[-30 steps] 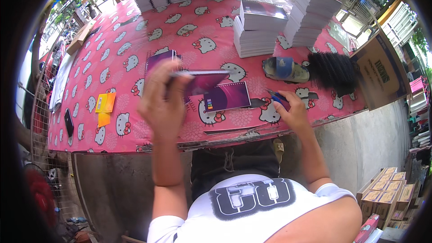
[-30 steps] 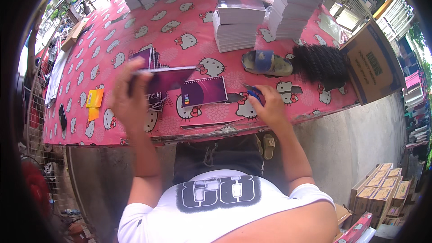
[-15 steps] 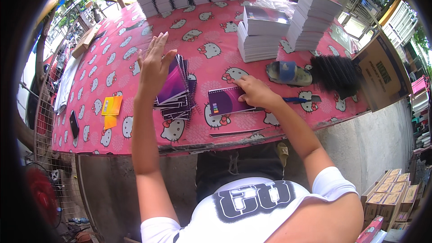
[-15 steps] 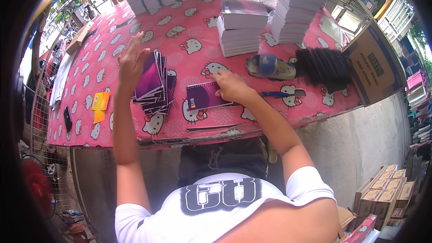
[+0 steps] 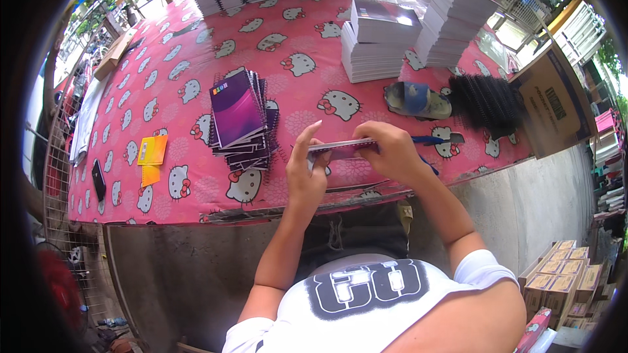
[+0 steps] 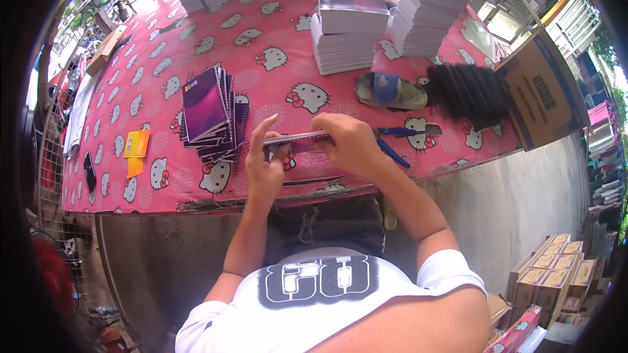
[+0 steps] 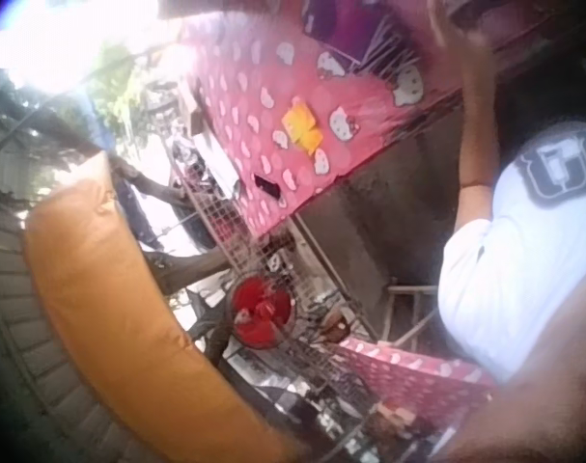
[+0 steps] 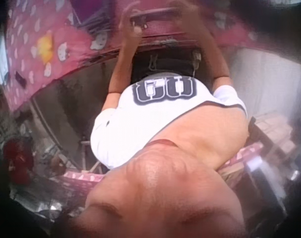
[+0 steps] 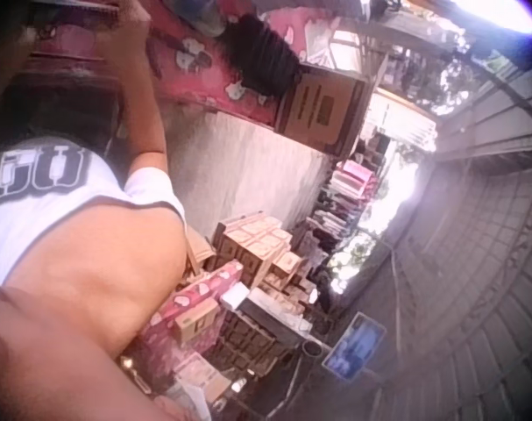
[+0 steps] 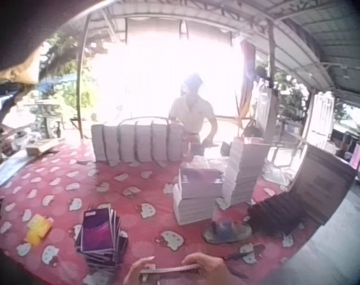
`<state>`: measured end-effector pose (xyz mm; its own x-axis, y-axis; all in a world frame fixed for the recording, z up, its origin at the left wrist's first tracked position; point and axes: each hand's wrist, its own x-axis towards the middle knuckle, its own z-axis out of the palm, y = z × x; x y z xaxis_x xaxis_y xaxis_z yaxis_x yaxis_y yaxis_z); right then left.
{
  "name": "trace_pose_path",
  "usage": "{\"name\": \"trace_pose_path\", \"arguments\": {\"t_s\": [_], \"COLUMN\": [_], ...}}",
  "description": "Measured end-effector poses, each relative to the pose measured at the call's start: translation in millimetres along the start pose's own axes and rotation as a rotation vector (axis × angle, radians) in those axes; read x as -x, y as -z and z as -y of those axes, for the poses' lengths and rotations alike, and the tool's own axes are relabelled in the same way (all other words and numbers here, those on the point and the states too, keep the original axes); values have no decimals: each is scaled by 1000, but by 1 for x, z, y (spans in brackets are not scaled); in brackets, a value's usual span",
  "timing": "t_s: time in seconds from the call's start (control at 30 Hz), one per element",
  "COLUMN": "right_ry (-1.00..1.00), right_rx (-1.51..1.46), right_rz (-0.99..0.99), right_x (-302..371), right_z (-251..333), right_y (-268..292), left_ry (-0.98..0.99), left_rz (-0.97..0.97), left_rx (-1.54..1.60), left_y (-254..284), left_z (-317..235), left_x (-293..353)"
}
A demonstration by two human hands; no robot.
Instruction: The person assembles spiral notebooks by inserting a wire coil into the punched holes of paper stacks and notebook covers, then uses a pair of pliers to trim or secure the wire ends.
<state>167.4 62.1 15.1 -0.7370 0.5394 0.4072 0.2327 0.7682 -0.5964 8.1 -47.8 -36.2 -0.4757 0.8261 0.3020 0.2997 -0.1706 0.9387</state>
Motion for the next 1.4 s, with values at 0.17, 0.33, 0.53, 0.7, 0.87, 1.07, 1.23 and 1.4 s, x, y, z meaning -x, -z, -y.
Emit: {"name": "trace_pose_path", "arguments": {"t_s": [0.17,0.33,0.53,0.7,0.87,1.07,1.23,1.4], "right_ry": [-340,-435,-128,-596,-855,-585,-103,-226], "right_rx": [-530,-786,-25,452,831,774,258,-159], "right_rz": [-94,-155,105,-504,-110,-358,-219,-199], "right_x": [48,55,46,19,7,20,39,57], "right_z": [-19,-24,-25,-169,-224,-216,-89,-1], "right_y": [-24,-57,5,141,140,156,90,34], "left_ry": [-172,-188,-334,-304,-272,-258,-317,-351], "left_rz": [84,37,93,183,159,146,62,42], "left_rx": [-128,-348,-576,-538,-565,-496,-495,-437], "left_y": [1,-15,-28,-27,-28,-27,-28,-28], "left_z": [0,-11,-18,-28,-27,-33,-31,-27], "left_x": [5,11,-1,-14,-13,-13,-7,-5]}}
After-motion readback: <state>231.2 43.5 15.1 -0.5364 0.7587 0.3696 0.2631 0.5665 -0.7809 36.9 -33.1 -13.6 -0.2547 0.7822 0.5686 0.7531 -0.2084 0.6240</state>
